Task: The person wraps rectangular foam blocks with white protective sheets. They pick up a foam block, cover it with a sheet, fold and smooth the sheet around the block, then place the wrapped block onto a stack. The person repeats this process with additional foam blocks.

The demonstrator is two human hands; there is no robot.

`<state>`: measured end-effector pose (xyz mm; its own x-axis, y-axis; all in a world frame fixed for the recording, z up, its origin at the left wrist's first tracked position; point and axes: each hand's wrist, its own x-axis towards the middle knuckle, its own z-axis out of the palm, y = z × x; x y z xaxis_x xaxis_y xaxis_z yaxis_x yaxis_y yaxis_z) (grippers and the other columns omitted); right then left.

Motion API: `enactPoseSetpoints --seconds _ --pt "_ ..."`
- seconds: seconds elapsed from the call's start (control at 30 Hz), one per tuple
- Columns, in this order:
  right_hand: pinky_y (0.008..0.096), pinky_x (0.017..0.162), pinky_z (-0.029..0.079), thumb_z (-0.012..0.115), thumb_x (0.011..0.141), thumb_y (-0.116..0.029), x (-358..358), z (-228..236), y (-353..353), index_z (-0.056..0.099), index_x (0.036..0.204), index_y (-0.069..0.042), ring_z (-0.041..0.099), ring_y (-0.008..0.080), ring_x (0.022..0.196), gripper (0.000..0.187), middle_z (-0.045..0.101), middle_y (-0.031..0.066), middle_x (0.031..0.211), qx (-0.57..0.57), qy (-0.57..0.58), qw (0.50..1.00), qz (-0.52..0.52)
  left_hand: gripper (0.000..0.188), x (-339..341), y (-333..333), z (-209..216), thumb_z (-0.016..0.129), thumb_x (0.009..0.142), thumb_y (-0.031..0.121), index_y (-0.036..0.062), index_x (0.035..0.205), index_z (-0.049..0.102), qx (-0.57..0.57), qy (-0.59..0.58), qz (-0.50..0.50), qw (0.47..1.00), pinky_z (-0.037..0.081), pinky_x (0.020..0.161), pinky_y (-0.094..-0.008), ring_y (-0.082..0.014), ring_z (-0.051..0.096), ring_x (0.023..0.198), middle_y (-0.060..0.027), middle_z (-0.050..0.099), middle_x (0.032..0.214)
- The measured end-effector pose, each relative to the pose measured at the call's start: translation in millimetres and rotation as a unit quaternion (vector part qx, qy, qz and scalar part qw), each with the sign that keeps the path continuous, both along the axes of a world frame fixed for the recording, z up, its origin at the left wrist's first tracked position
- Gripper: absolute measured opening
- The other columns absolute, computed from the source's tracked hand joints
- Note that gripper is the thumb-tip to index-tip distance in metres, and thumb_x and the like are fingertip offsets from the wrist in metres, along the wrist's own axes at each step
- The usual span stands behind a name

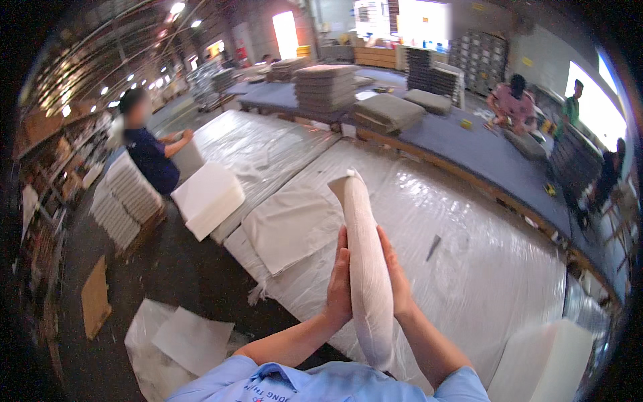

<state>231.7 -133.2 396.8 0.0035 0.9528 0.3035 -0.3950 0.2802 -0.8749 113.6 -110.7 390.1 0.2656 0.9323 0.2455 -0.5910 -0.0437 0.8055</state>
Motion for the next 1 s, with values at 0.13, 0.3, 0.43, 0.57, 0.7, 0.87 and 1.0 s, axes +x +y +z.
enactPoseSetpoints --seconds 0.13,0.3,0.43,0.57,0.7,0.87,1.0 --pt "0.0380 0.126 0.014 0.027 0.110 -0.052 -2 -19 -13 0.018 0.163 -0.004 0.019 0.0247 0.155 0.071 0.020 0.0140 0.168 -0.023 -0.015 0.999 -0.036 0.066 -6 -9 -20 0.028 0.112 0.036 0.0070 0.164 0.002 -0.005 0.047 -0.059 0.997 0.026 0.122 -0.0341 -0.0218 0.027 0.150 -0.0122 0.018 0.167" --pt "0.0369 0.125 0.016 0.027 0.110 -0.052 -4 -65 -17 0.025 0.161 -0.002 0.023 0.0254 0.153 0.071 0.027 0.0159 0.165 -0.098 -0.033 0.991 -0.086 0.072 -7 -24 -45 0.038 0.109 0.030 0.0037 0.164 0.000 -0.053 0.183 -0.044 0.981 0.023 0.123 -0.0367 -0.0264 0.024 0.152 -0.0151 0.014 0.169" --pt "0.0377 0.125 0.016 0.028 0.111 -0.050 -3 -76 -27 0.025 0.160 -0.003 0.024 0.0264 0.153 0.068 0.027 0.0167 0.165 -0.091 -0.043 0.990 -0.096 0.073 -9 -29 -43 0.039 0.107 0.030 0.0021 0.163 0.000 -0.055 0.169 -0.076 0.981 0.024 0.123 -0.0362 -0.0267 0.025 0.152 -0.0173 0.014 0.169" --pt "0.0378 0.125 0.016 0.040 0.110 -0.040 -5 -71 -37 0.024 0.161 -0.003 0.024 0.0266 0.153 0.065 0.026 0.0173 0.165 -0.086 -0.071 0.989 -0.095 0.076 -11 -26 -58 0.042 0.105 0.027 0.0012 0.163 0.001 -0.011 0.208 -0.054 0.976 0.026 0.122 -0.0361 -0.0269 0.026 0.151 -0.0181 0.015 0.168" --pt "0.0392 0.124 0.019 0.056 0.103 -0.030 0 -86 -48 0.026 0.160 -0.002 0.023 0.0281 0.153 0.070 0.027 0.0178 0.164 -0.089 -0.095 0.986 -0.107 0.079 3 -4 -66 0.048 0.102 0.025 -0.0012 0.163 0.004 0.008 0.236 -0.054 0.970 0.018 0.125 -0.0391 -0.0322 0.012 0.156 -0.0216 0.006 0.169" --pt "0.0398 0.124 0.019 0.059 0.101 -0.030 6 -84 -46 0.027 0.160 -0.003 0.023 0.0292 0.153 0.072 0.027 0.0181 0.164 -0.079 -0.082 0.989 -0.098 0.083 20 49 -51 0.051 0.100 0.026 0.0016 0.163 0.004 -0.011 0.294 -0.066 0.953 0.022 0.124 -0.0388 -0.0323 0.019 0.155 -0.0213 0.010 0.169" --pt "0.0402 0.124 0.018 0.061 0.099 -0.030 8 -85 -47 0.029 0.159 -0.002 0.024 0.0317 0.153 0.073 0.027 0.0200 0.164 -0.089 -0.116 0.984 -0.097 0.083 32 98 -45 0.052 0.100 0.028 0.0024 0.164 0.005 -0.032 0.330 -0.054 0.942 0.027 0.121 -0.0387 -0.0319 0.027 0.151 -0.0201 0.017 0.168"
